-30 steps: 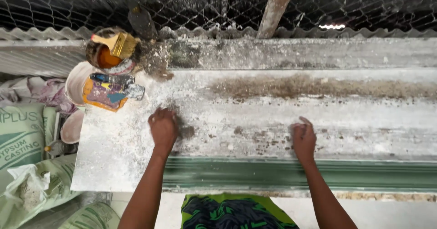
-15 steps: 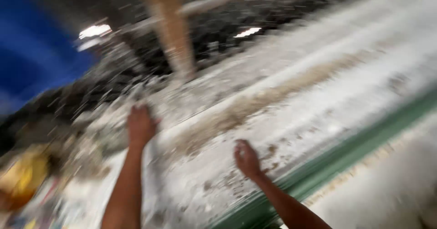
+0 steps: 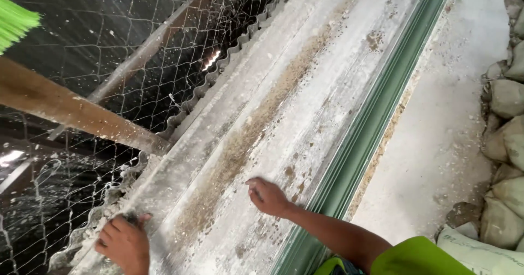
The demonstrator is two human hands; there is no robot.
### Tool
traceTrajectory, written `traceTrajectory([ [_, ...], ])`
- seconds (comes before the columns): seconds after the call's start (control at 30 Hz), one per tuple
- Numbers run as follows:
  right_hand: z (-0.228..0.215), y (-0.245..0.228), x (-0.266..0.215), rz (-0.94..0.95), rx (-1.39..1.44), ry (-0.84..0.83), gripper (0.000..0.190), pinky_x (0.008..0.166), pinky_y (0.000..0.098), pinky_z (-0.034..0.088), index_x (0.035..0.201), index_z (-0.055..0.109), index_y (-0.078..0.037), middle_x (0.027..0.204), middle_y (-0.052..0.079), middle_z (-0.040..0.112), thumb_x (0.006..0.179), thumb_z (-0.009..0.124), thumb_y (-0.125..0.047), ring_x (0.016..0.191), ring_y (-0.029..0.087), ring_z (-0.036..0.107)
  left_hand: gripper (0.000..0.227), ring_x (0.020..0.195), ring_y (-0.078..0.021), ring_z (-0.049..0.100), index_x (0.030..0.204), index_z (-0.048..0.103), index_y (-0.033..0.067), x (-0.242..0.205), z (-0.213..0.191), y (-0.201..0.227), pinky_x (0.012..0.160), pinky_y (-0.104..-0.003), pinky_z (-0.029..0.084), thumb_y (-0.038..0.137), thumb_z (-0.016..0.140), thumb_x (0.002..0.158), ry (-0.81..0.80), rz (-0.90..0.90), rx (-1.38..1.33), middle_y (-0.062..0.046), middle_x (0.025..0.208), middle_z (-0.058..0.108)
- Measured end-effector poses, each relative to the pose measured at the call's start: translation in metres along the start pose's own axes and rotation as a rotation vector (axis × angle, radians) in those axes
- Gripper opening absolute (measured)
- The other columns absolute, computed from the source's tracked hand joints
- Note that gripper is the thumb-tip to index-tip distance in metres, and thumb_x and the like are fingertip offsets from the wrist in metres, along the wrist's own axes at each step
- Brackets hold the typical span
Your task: Cleaning a long mold and preparing a plaster mixture for manufacturing decorative gypsum cornices.
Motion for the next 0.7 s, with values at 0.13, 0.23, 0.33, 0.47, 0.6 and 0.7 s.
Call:
traceTrajectory([
  [0.13, 0.000, 0.067, 0.036, 0.105, 0.287, 0.096, 0.017, 0.071, 0.0315, 0.060, 0.116, 0.057, -0.004, 0.132, 0.018, 0.061, 0.107, 0.050, -0.017, 0.083, 0.020, 0.066, 0.047, 0.101, -0.0254, 0.058, 0.113, 0.063, 0.0096, -0.039, -0.051, 0.018, 0.102, -0.048, 0.042, 0.054, 0.070, 0.102, 0.117, -0.008, -0.044, -0.008, 0.109, 0.061],
  [0.23, -0.048, 0.091, 0.079, 0.265, 0.480, 0.178, 0.030, 0.074, 0.0336, 0.061, 0.126, 0.050, -0.007, 0.147, 0.021, 0.050, 0.106, 0.045, -0.029, 0.094, 0.020, 0.064, 0.031, 0.106, -0.0222, 0.061, 0.113, 0.066, 0.0137, -0.054, -0.062, 0.022, 0.108, -0.051, 0.042, 0.042, 0.070, 0.100, -0.003, 0.025, -0.087, -0.004, 0.115, 0.063],
  [0.33, -0.094, 0.116, 0.118, 0.527, 0.648, 0.180, 0.059, 0.081, 0.0412, 0.059, 0.146, 0.036, -0.013, 0.151, 0.023, 0.046, 0.102, 0.044, -0.051, 0.106, 0.027, 0.062, 0.023, 0.120, -0.0230, 0.061, 0.112, 0.068, 0.0179, -0.073, -0.035, 0.033, 0.114, -0.059, 0.039, 0.031, 0.066, 0.093, -0.140, 0.165, -0.246, -0.002, 0.128, 0.063],
  [0.47, -0.121, 0.170, 0.137, 0.746, 0.931, 0.258, 0.085, 0.097, 0.0504, 0.054, 0.160, 0.018, -0.015, 0.159, 0.025, 0.034, 0.101, 0.046, -0.069, 0.124, 0.036, 0.051, 0.029, 0.139, -0.0321, 0.051, 0.109, 0.070, 0.0229, -0.122, -0.006, 0.074, 0.107, -0.066, 0.039, 0.018, 0.062, 0.083, -0.193, 0.378, -0.428, -0.010, 0.146, 0.056],
  [0.6, -0.107, 0.288, 0.114, 0.796, 0.998, 0.291, 0.085, 0.092, 0.0549, 0.051, 0.161, 0.026, -0.009, 0.151, 0.036, 0.021, 0.104, 0.055, -0.065, 0.111, 0.036, 0.040, 0.017, 0.143, -0.0309, 0.046, 0.095, 0.071, 0.0291, -0.184, -0.002, 0.110, 0.112, -0.077, 0.030, 0.032, 0.061, 0.082, -0.135, 0.366, -0.246, -0.005, 0.152, 0.054],
  [0.7, -0.116, 0.271, 0.093, 0.845, 0.854, 0.354, 0.081, 0.084, 0.0542, 0.055, 0.156, 0.034, -0.006, 0.132, 0.028, 0.035, 0.102, 0.060, -0.059, 0.097, 0.030, 0.051, 0.020, 0.137, -0.0353, 0.048, 0.079, 0.058, 0.0192, -0.233, 0.032, 0.113, 0.114, -0.078, 0.029, 0.035, 0.056, 0.092, 0.157, 0.459, -0.489, -0.008, 0.137, 0.060],
])
Point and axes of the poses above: each hand's wrist, its own x-axis towards the middle knuckle, its own z-axis out of the palm, y = z × x, the point moved 7 cm from there along x, towards the middle knuckle
